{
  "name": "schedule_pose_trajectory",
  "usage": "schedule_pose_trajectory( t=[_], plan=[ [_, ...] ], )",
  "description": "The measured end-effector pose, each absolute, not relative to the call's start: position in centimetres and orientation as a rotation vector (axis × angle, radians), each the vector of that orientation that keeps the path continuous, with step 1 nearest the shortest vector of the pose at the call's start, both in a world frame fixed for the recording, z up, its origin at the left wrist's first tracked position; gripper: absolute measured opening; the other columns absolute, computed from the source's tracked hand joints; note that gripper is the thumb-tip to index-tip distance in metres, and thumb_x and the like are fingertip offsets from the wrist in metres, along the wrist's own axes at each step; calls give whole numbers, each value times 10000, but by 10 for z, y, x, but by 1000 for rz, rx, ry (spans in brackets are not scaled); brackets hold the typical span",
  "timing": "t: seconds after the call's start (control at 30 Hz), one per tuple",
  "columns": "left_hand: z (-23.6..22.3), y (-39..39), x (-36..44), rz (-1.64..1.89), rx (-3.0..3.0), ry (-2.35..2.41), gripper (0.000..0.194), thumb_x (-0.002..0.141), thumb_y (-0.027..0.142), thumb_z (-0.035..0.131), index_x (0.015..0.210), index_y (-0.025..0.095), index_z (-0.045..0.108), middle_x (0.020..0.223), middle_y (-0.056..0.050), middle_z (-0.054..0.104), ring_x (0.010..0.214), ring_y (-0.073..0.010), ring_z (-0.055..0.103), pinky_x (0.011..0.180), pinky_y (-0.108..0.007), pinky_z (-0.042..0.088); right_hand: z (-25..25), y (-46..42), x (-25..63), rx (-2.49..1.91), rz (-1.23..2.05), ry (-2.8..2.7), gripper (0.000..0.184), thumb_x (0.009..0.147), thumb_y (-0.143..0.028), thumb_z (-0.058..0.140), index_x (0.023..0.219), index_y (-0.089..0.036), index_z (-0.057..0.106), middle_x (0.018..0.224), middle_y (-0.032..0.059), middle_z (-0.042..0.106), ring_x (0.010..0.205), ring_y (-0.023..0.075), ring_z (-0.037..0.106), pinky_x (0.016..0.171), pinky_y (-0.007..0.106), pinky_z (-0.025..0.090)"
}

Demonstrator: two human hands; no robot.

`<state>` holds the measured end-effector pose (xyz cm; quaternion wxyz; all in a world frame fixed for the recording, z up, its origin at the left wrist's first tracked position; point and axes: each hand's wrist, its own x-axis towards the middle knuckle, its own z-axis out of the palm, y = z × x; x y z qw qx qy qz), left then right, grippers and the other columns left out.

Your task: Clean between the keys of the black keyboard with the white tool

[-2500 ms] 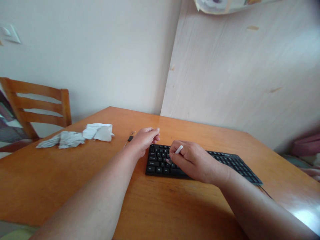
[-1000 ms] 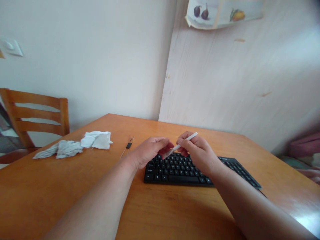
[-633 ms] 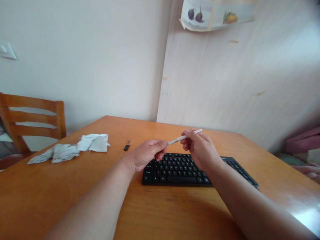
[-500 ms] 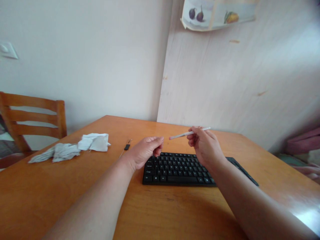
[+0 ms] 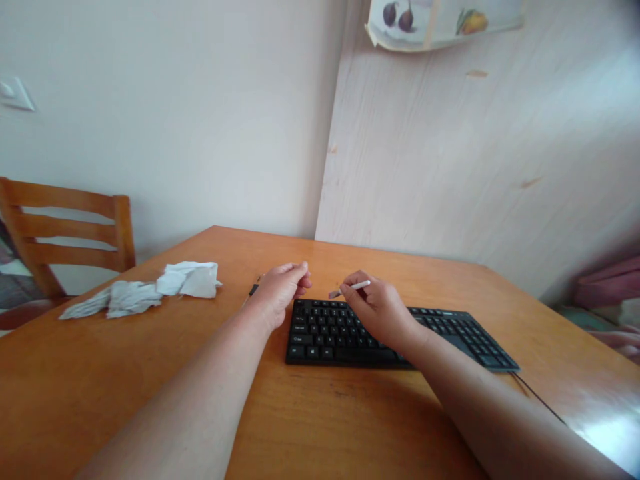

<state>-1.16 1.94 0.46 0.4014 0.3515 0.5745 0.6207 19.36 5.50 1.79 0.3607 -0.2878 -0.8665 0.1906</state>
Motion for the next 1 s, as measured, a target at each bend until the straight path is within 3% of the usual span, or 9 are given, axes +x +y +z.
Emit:
schedule_pose_trajectory(
  t=[0.13, 0.43, 1.0],
  plan=[
    [3, 20, -12, 1551, 891, 1453, 286, 811, 446, 676, 756, 168, 638, 667, -7, 645, 594, -105, 554, 619, -244, 412, 17, 55, 195, -717, 464, -2304, 202, 1003, -331, 494, 896, -206, 612, 836, 43, 684, 771, 179, 621, 725, 300, 433],
    [1, 22, -12, 1519, 941, 1440, 276, 821, 431, 657, 737, 169, 639, 676, -12, 648, 614, -112, 569, 632, -248, 425, 26, 48, 196, -656, 464, -2425, 219, 1001, -296, 473, 828, -205, 571, 772, 25, 621, 717, 164, 584, 678, 293, 414],
    [1, 22, -11, 1501, 972, 1449, 282, 826, 436, 651, 719, 176, 634, 673, -20, 648, 608, -120, 559, 636, -262, 417, 49, 34, 205, -687, 559, -2567, 169, 957, -241, 508, 831, -211, 616, 763, 26, 685, 679, 159, 595, 639, 289, 402]
  ],
)
